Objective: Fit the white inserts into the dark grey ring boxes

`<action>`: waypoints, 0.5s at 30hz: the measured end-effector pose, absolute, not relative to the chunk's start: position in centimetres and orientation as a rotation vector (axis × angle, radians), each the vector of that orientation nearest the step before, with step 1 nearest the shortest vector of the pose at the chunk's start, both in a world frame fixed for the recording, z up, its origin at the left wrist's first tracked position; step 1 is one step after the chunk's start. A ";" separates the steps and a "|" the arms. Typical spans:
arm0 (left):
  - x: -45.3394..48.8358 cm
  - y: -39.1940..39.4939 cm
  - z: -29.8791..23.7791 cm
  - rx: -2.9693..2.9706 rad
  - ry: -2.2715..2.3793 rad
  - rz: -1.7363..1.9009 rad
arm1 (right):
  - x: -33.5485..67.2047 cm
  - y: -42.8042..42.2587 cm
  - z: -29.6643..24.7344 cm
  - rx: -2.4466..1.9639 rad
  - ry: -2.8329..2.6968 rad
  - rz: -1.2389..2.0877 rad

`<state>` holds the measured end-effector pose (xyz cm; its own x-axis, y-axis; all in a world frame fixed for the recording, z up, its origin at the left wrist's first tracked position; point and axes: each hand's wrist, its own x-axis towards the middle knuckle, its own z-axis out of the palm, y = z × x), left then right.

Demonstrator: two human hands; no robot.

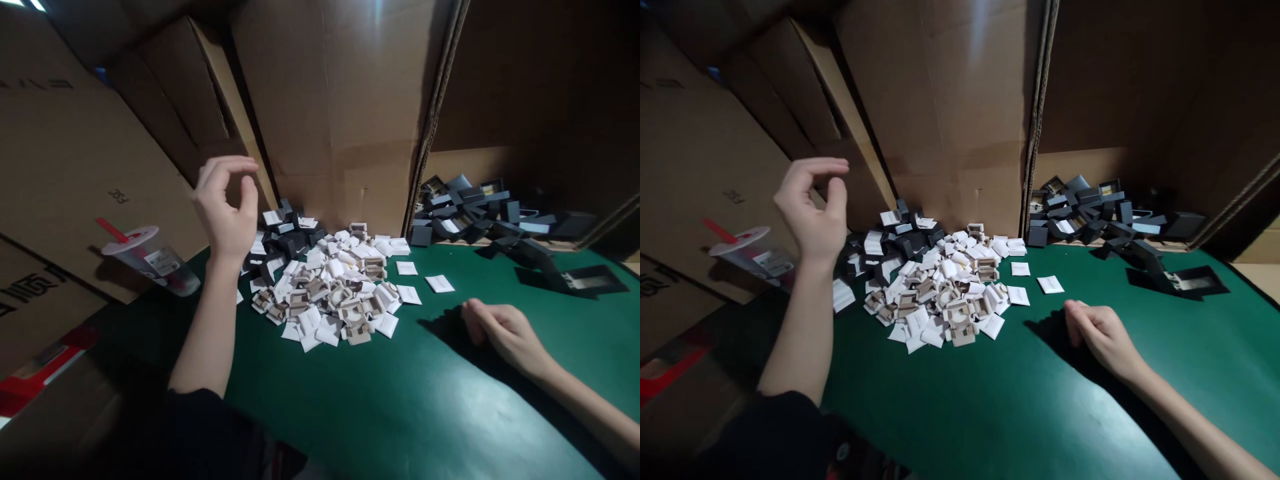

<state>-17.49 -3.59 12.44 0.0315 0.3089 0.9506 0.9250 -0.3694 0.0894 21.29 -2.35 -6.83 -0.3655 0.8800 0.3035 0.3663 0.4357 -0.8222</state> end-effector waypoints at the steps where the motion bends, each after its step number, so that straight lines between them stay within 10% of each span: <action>1: -17.0 -3.6 11.6 -1.772 -1.268 -1.331 | 21.5 -2.1 -6.9 -1.120 -1.822 0.865; 15: -3.2 -6.5 -2.2 -2.869 -0.796 -0.173 | 30.0 5.1 -8.4 -1.550 -1.708 -0.451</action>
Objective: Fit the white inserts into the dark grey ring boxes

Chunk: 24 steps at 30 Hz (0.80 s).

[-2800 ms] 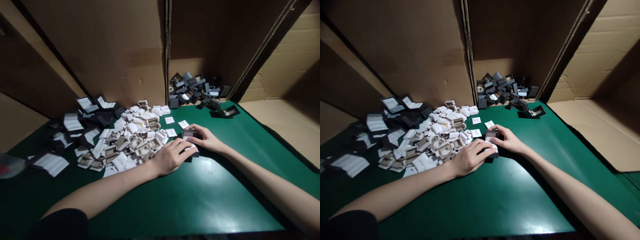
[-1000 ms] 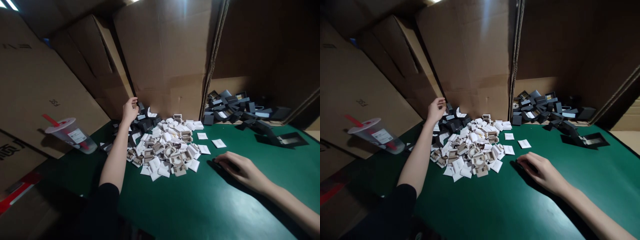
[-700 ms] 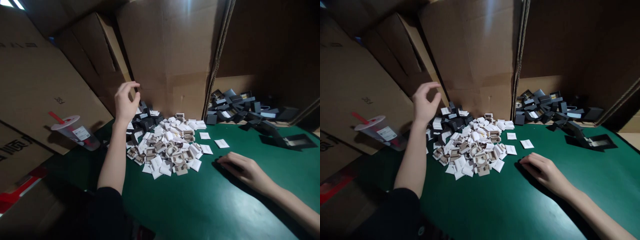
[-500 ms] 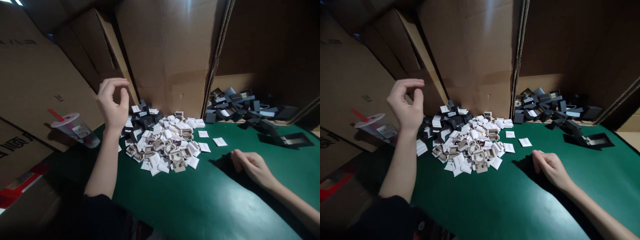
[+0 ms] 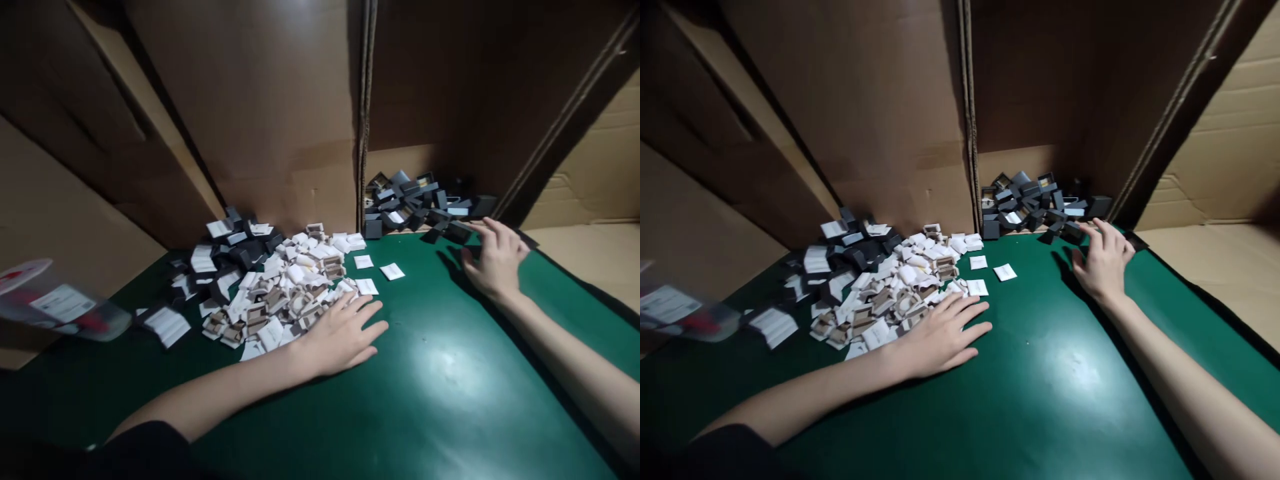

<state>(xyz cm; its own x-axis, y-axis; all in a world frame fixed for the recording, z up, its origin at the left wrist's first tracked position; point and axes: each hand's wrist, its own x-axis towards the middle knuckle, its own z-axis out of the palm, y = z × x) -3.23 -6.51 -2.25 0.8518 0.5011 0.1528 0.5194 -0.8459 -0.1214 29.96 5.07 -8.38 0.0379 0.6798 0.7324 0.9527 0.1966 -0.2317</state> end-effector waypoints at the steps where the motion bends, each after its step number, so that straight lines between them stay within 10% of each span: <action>1: -2.6 -6.4 -2.6 -2.886 -0.787 -0.187 | 30.1 5.1 -8.5 -1.611 -1.678 -0.480; 10: -1.0 -4.4 -5.2 -3.077 -0.835 -0.351 | 30.6 5.7 -9.5 -1.810 -1.798 -0.256; 24: -0.8 -4.9 -5.8 -2.838 -1.202 -0.469 | 23.2 1.0 -7.4 -0.882 -2.376 -0.036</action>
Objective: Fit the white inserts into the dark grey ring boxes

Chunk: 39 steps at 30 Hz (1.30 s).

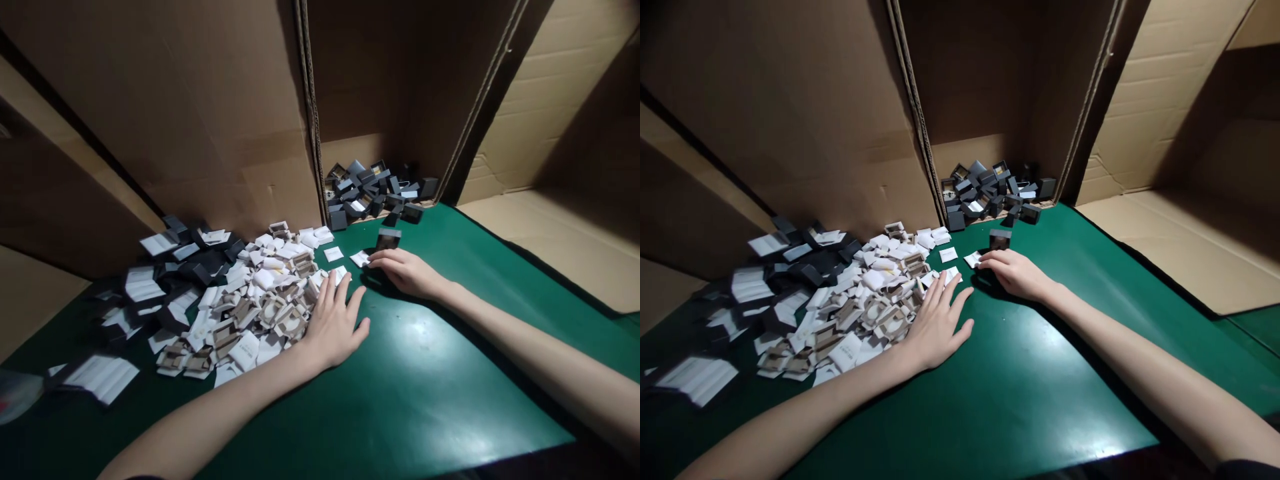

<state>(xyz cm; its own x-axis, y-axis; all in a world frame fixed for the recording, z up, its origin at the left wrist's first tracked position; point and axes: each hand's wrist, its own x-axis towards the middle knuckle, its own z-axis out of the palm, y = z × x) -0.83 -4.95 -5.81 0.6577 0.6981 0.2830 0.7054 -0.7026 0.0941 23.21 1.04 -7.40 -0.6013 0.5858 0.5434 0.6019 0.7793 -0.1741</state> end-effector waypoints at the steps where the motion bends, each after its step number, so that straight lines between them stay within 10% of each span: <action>1: -0.8 -4.9 -5.8 -2.840 -1.193 -0.465 | 22.9 0.8 -7.3 -0.858 -2.382 -0.036; 39: -0.7 -4.6 -5.9 -2.752 -1.296 -0.526 | 22.8 -0.1 -6.1 -0.715 -2.222 -0.167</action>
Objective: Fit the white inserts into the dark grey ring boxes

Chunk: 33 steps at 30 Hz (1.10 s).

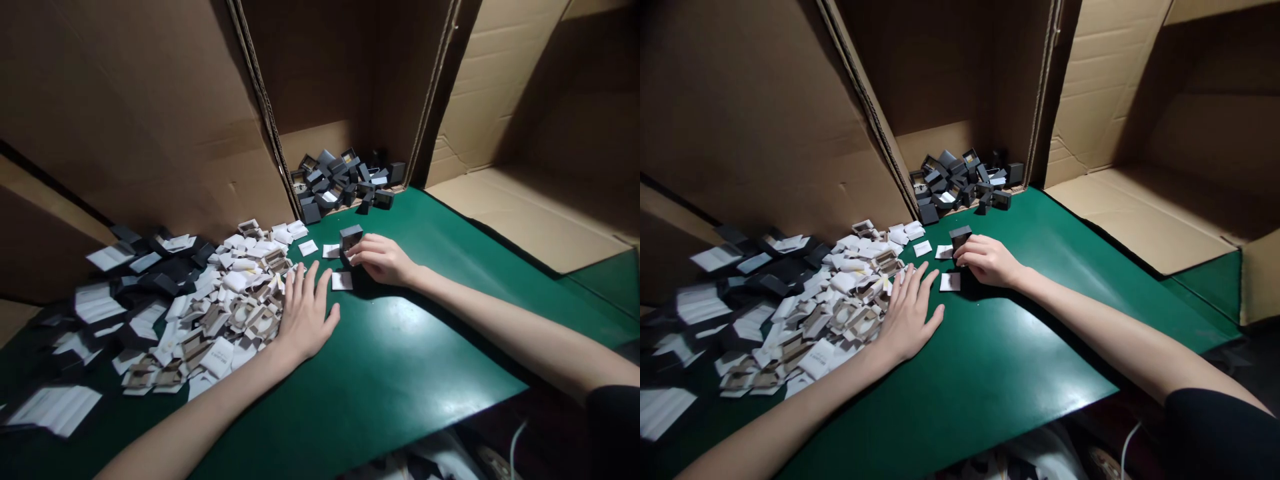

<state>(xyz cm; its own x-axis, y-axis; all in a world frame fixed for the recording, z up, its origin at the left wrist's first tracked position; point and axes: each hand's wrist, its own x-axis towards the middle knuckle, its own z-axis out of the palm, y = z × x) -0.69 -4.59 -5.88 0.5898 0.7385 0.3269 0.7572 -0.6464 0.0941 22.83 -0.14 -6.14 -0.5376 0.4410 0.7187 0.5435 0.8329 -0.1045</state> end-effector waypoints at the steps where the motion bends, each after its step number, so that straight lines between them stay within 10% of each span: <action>1: -0.7 -4.5 -5.9 -2.749 -1.304 -0.528 | 22.5 -0.4 -6.1 -0.703 -2.285 -0.177; 33: -3.0 -1.3 0.6 -2.937 -1.224 -0.637 | 21.5 -0.8 -6.6 -0.547 -2.401 -0.193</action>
<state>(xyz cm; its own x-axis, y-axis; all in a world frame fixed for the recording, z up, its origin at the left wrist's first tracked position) -2.95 -1.31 0.63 0.6395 0.7011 0.3156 0.6607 -0.7110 0.2407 21.52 -0.82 -6.60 -0.6956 0.3353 0.6354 0.4324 0.9017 -0.0024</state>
